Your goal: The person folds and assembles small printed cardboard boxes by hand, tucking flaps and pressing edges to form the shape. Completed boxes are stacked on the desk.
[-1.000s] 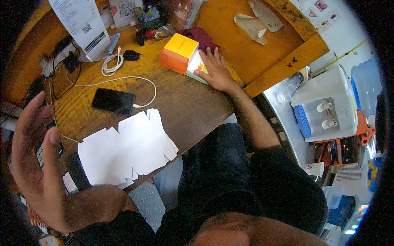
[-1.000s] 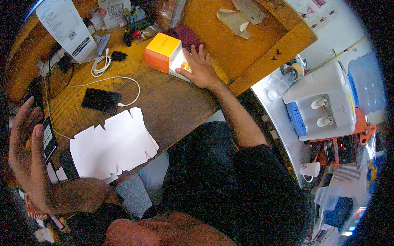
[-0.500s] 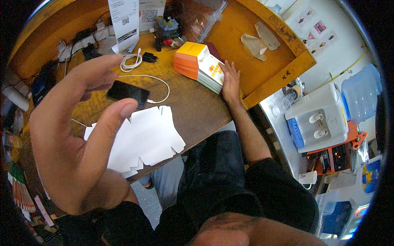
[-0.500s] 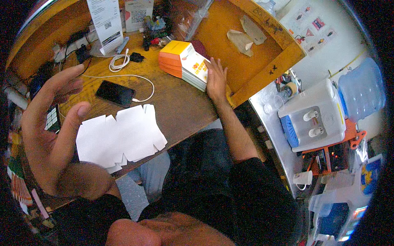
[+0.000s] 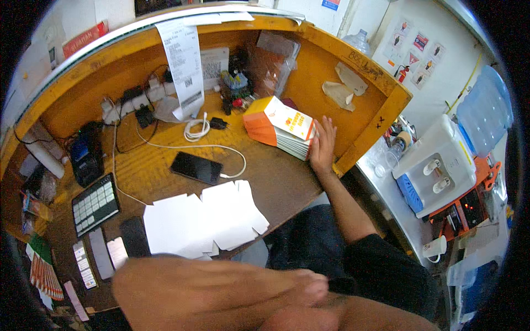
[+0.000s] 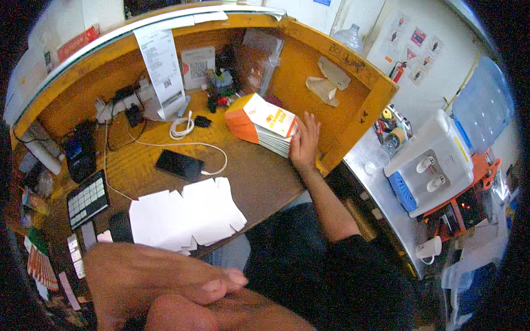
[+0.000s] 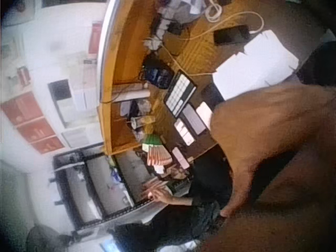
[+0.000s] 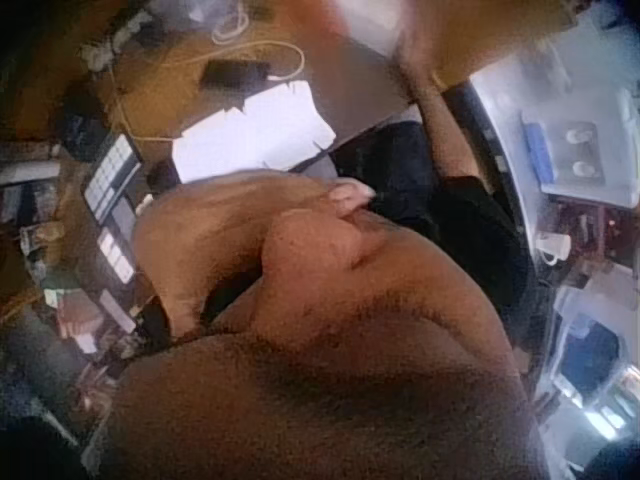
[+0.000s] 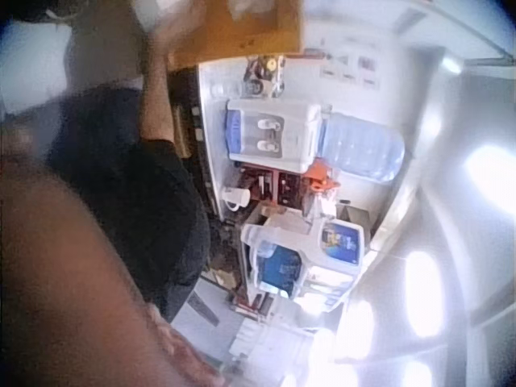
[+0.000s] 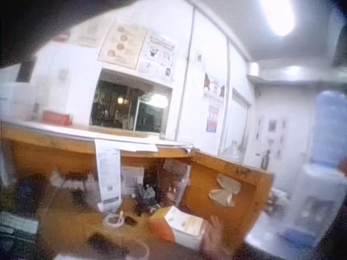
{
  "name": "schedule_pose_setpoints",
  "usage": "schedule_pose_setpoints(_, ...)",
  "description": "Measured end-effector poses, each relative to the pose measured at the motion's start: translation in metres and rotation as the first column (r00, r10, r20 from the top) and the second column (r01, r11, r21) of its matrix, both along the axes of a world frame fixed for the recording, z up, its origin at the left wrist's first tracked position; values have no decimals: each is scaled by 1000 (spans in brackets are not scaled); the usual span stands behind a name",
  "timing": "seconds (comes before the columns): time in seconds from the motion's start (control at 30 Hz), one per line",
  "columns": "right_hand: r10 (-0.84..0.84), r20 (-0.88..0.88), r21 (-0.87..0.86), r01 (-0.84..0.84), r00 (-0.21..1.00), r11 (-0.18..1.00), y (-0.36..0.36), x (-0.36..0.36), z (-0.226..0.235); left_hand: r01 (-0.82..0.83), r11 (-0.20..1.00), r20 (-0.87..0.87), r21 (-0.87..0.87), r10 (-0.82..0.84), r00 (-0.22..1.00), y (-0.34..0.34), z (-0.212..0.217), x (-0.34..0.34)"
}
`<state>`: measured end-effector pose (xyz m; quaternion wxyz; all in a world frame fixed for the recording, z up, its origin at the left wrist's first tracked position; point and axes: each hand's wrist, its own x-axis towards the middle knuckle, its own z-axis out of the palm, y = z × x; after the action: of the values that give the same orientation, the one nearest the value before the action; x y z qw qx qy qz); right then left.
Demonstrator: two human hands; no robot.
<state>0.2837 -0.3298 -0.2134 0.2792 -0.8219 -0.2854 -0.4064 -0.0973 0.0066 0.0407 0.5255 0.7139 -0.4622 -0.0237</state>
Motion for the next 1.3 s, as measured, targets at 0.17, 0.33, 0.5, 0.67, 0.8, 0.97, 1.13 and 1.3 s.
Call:
schedule_pose_setpoints(0.17,-3,159,-93,18,987,995,4,-24,1,-518,809,-413,-279,387,825,-79,17,-42)
schedule_pose_setpoints(0.33,287,-98,-220,-302,953,928,59,-16,84,-562,767,-382,-310,441,812,-71,-13,-26)
schedule_pose_setpoints(0.5,343,-153,-423,-376,927,825,123,68,76,-615,727,-321,-305,529,785,-52,-24,-21)
schedule_pose_setpoints(0.67,275,-434,-380,-451,858,808,77,72,53,-579,756,-301,-307,500,812,-43,-35,-12)
schedule_pose_setpoints(0.8,179,-486,-410,-405,855,817,52,55,21,-587,748,-296,-311,510,807,-37,-42,-7)
schedule_pose_setpoints(0.97,78,-446,-490,-317,891,812,61,47,5,-611,721,-288,-326,540,791,-29,-41,0)
schedule_pose_setpoints(1.13,136,-382,-493,-327,914,807,48,58,10,-611,708,-247,-353,559,791,-25,-41,0)
schedule_pose_setpoints(1.3,190,-305,-488,-325,933,810,66,59,38,-614,698,-184,-368,593,784,-25,-42,1)
